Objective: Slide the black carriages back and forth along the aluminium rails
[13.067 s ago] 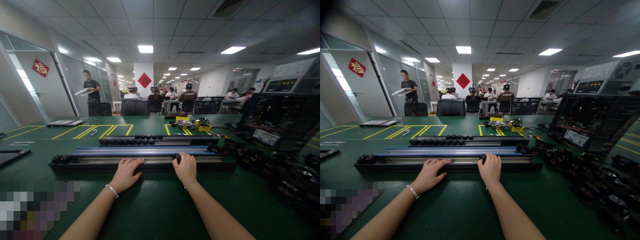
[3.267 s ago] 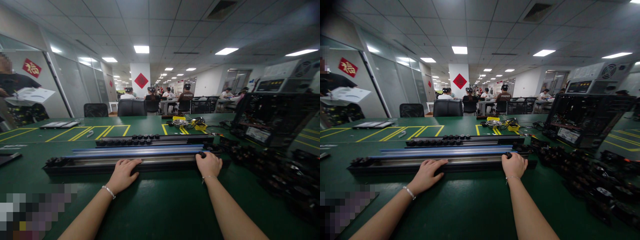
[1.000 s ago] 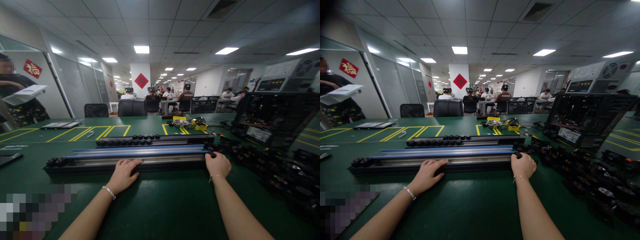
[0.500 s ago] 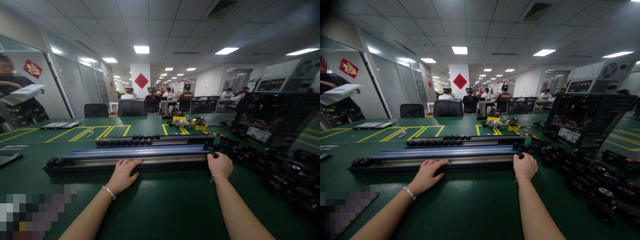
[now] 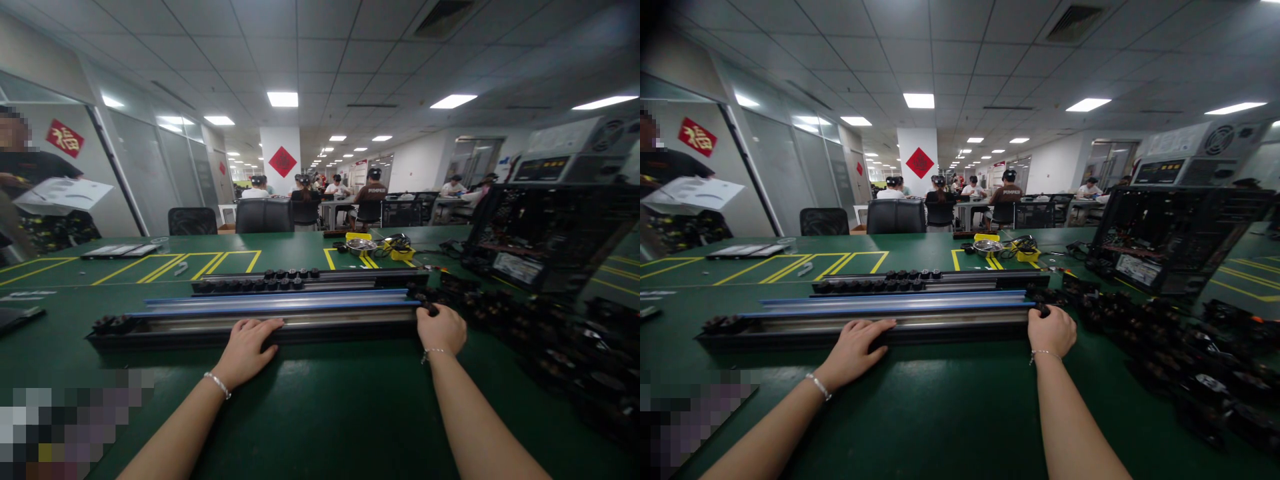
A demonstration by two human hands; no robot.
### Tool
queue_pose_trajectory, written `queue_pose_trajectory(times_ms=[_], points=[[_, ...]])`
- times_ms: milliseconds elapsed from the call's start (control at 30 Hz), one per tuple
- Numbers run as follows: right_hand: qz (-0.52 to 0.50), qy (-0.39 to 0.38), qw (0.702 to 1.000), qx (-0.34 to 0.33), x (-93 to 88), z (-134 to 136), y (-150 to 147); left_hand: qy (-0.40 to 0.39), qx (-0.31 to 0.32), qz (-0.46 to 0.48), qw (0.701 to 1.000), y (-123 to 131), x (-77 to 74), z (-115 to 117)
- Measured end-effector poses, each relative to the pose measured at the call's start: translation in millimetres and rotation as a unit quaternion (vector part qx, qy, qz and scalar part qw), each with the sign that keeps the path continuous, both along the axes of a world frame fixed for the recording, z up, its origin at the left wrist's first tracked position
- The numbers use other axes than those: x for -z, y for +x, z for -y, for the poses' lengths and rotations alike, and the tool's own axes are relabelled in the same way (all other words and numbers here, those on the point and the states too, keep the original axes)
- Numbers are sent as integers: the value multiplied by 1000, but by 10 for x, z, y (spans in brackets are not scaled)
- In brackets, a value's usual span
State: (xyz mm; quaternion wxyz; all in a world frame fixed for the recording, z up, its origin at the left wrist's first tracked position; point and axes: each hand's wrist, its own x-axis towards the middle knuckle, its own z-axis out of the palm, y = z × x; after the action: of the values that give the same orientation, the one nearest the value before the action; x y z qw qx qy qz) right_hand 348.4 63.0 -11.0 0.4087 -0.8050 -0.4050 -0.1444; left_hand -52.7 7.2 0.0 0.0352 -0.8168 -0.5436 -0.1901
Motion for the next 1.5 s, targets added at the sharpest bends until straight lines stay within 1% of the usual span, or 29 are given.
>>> queue_pose_trajectory(times_ms=[200,433,700,900,1267,1367,1500], points=[[8,14,1000,-5,30,-25,45,-5,-2,1,1000,7,-2,-2],[11,31,999,5,47,-39,69,-4,-1,0,1000,-4,4,-3],[19,20,1000,-2,43,-49,117,3,0,-5,1000,-7,8,-4],[19,24,1000,8,37,-44,125,1,1,-6,1000,-8,4,-2],[16,63,998,5,67,-51,171,7,1,-11,1000,-12,10,-5],[9,39,999,7,55,-50,174,12,3,-9,1000,-17,20,-9],[0,-27,1000,-3,11,-32,227,10,3,-7,1000,-19,28,-17]])
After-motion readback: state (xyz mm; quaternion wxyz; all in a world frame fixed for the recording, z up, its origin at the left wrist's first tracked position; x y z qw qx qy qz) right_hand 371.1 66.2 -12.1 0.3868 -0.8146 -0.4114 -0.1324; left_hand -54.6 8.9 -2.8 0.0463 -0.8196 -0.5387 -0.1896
